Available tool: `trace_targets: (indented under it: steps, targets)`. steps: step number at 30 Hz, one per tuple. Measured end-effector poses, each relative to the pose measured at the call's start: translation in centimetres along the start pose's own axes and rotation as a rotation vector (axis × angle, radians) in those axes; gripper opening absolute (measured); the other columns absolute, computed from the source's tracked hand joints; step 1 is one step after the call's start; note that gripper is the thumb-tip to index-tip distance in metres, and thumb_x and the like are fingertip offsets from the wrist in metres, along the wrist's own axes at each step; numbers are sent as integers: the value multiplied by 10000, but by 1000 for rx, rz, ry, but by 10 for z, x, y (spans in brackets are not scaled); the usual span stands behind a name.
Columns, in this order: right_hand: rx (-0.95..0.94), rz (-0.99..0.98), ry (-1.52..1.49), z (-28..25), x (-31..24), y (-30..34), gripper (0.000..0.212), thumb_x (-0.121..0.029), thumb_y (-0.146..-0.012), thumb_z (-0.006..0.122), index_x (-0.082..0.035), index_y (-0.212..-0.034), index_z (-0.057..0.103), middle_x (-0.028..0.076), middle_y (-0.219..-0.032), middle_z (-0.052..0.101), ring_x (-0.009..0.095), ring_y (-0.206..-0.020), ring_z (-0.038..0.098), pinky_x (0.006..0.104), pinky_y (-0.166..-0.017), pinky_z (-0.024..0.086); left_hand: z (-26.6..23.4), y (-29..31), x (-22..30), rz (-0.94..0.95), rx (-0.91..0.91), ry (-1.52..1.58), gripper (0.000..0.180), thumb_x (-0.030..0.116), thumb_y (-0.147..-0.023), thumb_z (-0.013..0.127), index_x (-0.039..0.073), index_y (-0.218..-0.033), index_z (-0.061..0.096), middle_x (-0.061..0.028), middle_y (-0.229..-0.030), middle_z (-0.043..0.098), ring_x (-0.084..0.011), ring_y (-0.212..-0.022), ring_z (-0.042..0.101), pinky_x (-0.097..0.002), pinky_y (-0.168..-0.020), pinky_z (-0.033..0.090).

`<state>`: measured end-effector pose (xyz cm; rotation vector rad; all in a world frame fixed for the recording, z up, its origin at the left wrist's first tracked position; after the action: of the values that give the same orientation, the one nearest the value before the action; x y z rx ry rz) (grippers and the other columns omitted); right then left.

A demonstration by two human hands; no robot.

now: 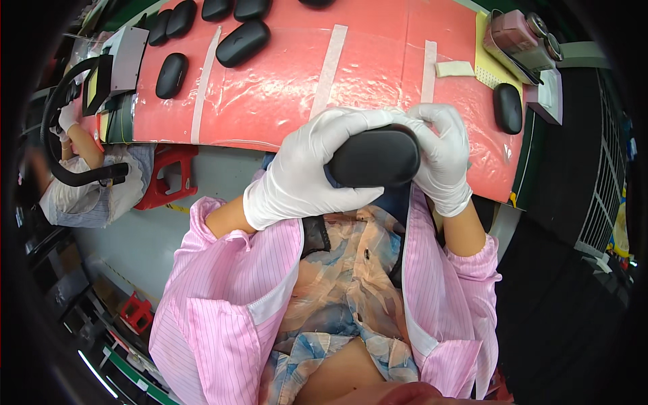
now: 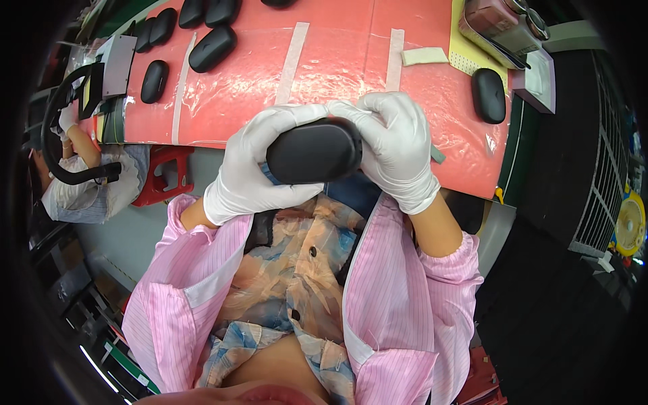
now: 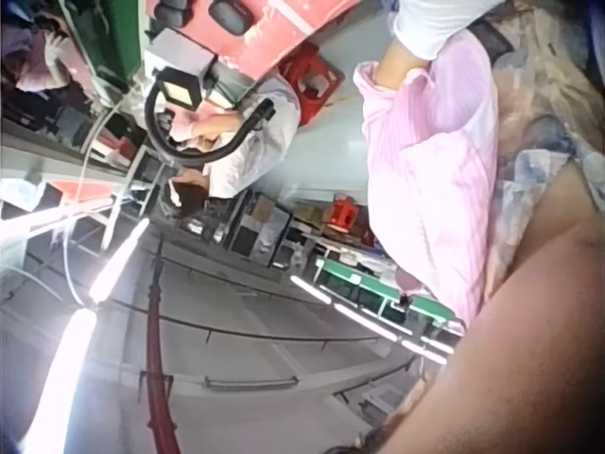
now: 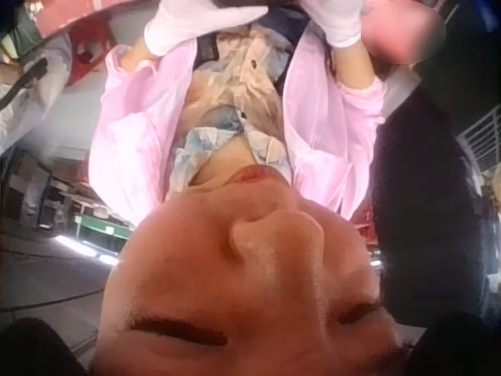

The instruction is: The recorder cleans and inspects wireless earbuds and their charging cases at an assembly line station.

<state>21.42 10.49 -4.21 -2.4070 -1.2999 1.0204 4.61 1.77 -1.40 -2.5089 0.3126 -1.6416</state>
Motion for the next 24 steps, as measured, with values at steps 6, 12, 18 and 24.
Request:
trace_targets:
  steps: [6, 12, 18, 24]
  targets:
    - [178, 339, -359, -1, 11, 18, 350, 92, -852, 545, -9, -1172, 643, 142, -1142, 635, 277, -1026, 617, 355, -901, 480, -7, -4, 6, 78, 80, 6, 755, 7, -646, 815, -4, -1332, 498, -135, -1241, 603, -207, -1145, 596, -325, -971, 469]
    - [257, 443, -164, -15, 11, 46, 361, 39, -869, 580, -18, -1225, 603, 123, -1201, 613, 207, -1101, 567, 289, -892, 496, -5, -6, 5, 7, 47, 133, 863, -24, -674, 797, 1, -1426, 375, -149, -1293, 571, -210, -1204, 565, -334, -1023, 437]
    - [105, 478, 172, -32, 24, 72, 298, 9, -821, 644, -24, -1118, 645, 107, -1086, 623, 212, -1007, 589, 318, -813, 504, -7, -8, 6, -21, 44, 182, 890, -12, -674, 801, 5, -1444, 354, -132, -1297, 562, -203, -1212, 553, -332, -1029, 431]
    - [113, 526, 138, -37, 38, 61, 270, -15, -884, 637, -34, -1153, 658, 105, -1089, 640, 222, -940, 622, 325, -885, 470, -3, -11, 7, -68, 26, 200, 895, -2, -682, 795, 24, -1457, 347, -117, -1299, 560, -190, -1210, 551, -328, -1021, 437]
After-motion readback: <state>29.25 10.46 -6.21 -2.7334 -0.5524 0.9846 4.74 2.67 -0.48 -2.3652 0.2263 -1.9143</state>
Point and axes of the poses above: each hand's wrist, its own y-axis away from the middle knuckle, its own z-axis out of the palm, x = y × z, the point moved 4 cm from there along -y, towards the middle knuckle
